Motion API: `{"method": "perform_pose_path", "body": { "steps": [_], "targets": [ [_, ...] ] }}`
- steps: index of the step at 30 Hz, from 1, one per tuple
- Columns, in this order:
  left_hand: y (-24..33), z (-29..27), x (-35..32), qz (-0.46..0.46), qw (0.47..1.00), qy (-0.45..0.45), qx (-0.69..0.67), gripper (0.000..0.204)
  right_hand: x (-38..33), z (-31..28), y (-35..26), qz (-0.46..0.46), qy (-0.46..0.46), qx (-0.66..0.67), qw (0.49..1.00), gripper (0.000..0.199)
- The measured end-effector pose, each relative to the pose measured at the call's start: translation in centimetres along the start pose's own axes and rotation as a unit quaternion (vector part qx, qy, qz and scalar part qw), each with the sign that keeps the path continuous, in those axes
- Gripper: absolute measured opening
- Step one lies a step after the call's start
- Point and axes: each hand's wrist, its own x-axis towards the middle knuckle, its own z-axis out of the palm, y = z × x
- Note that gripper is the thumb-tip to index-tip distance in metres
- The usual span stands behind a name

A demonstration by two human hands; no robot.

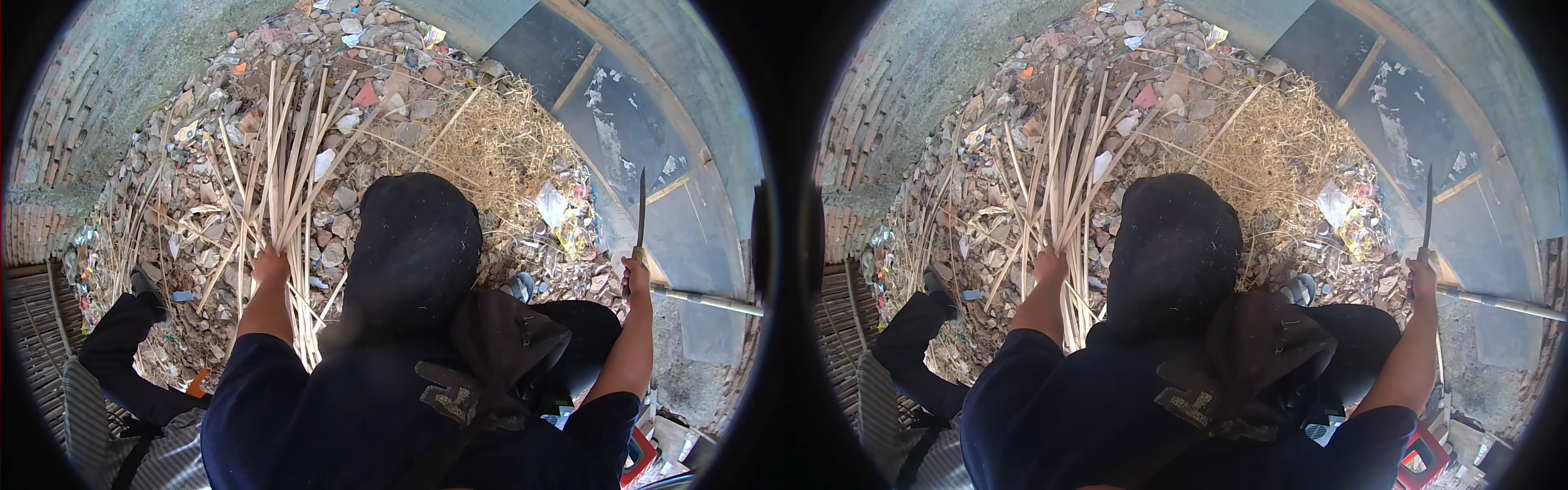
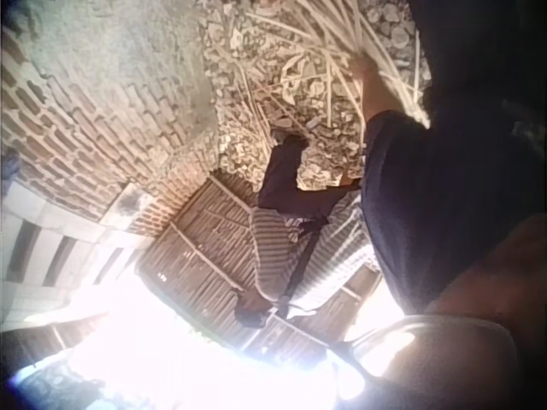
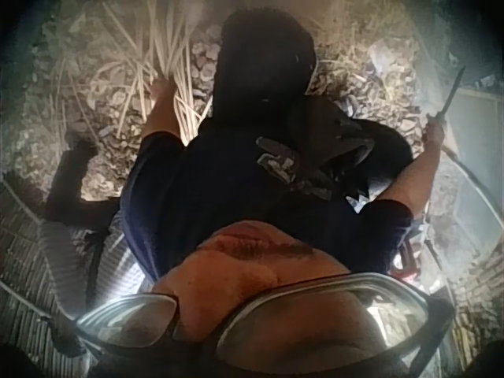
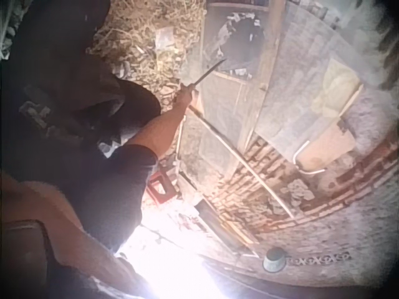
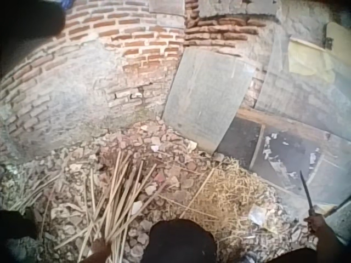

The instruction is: The person scrapes bamboo strips using a knife, sets them aside, and picks up another bamboo strip to scrape.

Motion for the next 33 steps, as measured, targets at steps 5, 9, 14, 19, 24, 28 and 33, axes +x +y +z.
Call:
{"method": "perform_pose_path", "body": {
  "steps": [5,9,14,19,24,28,33],
  "targets": [
    [-1.8,0.1,0.7,0.012,0.999,0.034,0.008,0.043,-0.5,0.2,-0.2,0.006,0.003,-0.014,1.0,0.021],
    [-3.6,0.0,0.2,0.036,0.995,0.082,-0.047,0.039,0.0,-0.3,0.4,0.003,-0.003,0.007,1.0,0.02],
    [-5.9,0.2,1.1,0.015,0.977,0.136,-0.161,0.037,0.3,0.0,0.4,-0.006,0.005,0.013,1.0,0.019],
    [-2.7,-3.3,-1.4,-0.092,0.985,0.123,-0.072,0.054,0.5,-0.2,0.6,-0.006,0.002,-0.006,1.0,0.019],
    [-0.9,-2.9,-0.7,0.075,0.994,0.03,-0.075,0.061,-0.1,0.0,-0.1,-0.019,-0.002,-0.013,1.0,0.018],
    [1.0,-0.6,-0.1,0.119,0.991,0.041,-0.051,0.059,-0.6,0.5,-0.5,-0.018,0.003,-0.02,1.0,0.023],
    [3.8,-1.3,-0.7,0.03,0.999,-0.013,-0.035,0.066,-0.5,0.1,-0.2,-0.007,0.006,-0.016,1.0,0.02]
  ]
}}
